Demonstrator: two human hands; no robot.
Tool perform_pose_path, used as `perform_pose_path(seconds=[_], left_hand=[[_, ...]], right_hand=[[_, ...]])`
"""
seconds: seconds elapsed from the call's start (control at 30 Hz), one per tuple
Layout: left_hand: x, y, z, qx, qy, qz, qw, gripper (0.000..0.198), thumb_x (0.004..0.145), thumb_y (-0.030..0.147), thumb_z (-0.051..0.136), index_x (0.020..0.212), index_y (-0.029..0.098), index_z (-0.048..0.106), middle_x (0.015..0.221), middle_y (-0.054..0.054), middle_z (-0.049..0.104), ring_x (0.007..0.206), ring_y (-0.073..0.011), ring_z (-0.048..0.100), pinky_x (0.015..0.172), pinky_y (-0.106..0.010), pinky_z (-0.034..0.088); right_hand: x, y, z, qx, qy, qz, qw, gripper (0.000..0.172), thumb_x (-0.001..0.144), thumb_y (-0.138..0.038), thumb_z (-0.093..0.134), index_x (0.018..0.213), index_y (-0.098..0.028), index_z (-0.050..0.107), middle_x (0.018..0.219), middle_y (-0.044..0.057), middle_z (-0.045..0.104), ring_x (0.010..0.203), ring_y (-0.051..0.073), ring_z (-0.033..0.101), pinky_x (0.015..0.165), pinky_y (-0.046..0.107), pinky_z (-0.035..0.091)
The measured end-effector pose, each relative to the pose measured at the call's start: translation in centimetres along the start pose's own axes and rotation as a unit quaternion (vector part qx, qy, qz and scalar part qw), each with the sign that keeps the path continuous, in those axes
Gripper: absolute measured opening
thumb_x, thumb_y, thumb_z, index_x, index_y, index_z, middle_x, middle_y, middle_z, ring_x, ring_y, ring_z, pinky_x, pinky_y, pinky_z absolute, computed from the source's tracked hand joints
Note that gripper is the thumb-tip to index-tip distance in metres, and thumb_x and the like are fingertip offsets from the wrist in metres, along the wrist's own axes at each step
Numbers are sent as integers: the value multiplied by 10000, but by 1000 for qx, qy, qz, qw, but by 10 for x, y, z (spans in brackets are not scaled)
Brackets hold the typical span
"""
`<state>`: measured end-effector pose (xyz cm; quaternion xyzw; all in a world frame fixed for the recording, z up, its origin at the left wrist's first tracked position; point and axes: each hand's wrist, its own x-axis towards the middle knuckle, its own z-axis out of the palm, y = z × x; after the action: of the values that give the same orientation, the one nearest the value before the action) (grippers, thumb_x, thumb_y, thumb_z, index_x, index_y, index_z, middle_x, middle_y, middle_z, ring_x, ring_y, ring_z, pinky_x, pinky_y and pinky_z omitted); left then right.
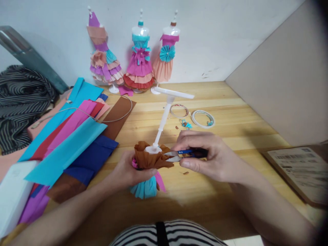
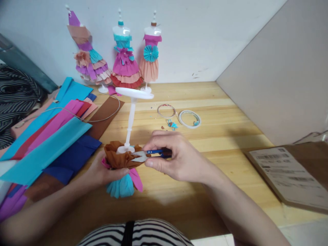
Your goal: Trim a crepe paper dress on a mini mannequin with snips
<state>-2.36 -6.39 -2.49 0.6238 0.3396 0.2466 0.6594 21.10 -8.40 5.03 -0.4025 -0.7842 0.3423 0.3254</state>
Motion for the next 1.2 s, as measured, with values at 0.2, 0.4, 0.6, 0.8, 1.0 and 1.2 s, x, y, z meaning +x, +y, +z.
perform_pose_path(seconds=[0.2, 0.4, 0.6, 0.8, 1.0, 1.2], left_hand=[[1, -6, 0, -4, 26, -3, 1000, 288, 732, 285, 732, 975, 136, 693, 968, -77, 712, 988, -281, 645, 834, -352, 527], [-1, 3, 1, 15, 33, -15, 999, 222, 723, 293, 723, 888, 147, 701, 817, -47, 710, 845, -254, 657, 708, -325, 534], [-1, 0, 2, 20, 48, -10, 999, 211, 712, 294, 731, 870, 158, 699, 810, -44, 709, 861, -261, 657, 706, -325, 535], [-1, -5, 0, 42, 48, 1, 998, 262, 721, 299, 731, 926, 141, 687, 866, -55, 706, 935, -265, 647, 774, -318, 527], [-2, 0, 0, 47, 42, -10, 998, 256, 734, 313, 718, 905, 124, 693, 842, -58, 699, 852, -245, 650, 729, -310, 520], [-2, -1, 0, 57, 67, -20, 996, 338, 690, 331, 742, 956, 128, 693, 873, -61, 714, 883, -259, 653, 765, -329, 531]], right_hand=[[1, -2, 3, -8, 13, 1, 1000, 182, 857, -303, 635, 862, -132, 696, 695, 39, 601, 606, 124, 514, 545, 252, 378], [2, -3, 6, 6, 19, 19, 1000, 200, 855, -317, 637, 838, -128, 701, 681, 39, 608, 591, 118, 517, 520, 240, 364], [2, -3, 8, 31, 25, 29, 999, 273, 870, -389, 623, 824, -133, 705, 668, 33, 592, 569, 111, 513, 514, 241, 368], [3, -3, 10, 62, 40, 31, 997, 289, 870, -390, 627, 790, -122, 699, 649, 28, 583, 551, 101, 506, 500, 232, 370], [4, -3, 11, 84, 45, 47, 994, 289, 861, -406, 637, 789, -134, 703, 643, 20, 586, 542, 94, 508, 490, 221, 382], [3, -3, 12, 75, 54, 44, 995, 278, 865, -380, 637, 753, -133, 698, 621, 20, 589, 535, 97, 503, 493, 227, 380]])
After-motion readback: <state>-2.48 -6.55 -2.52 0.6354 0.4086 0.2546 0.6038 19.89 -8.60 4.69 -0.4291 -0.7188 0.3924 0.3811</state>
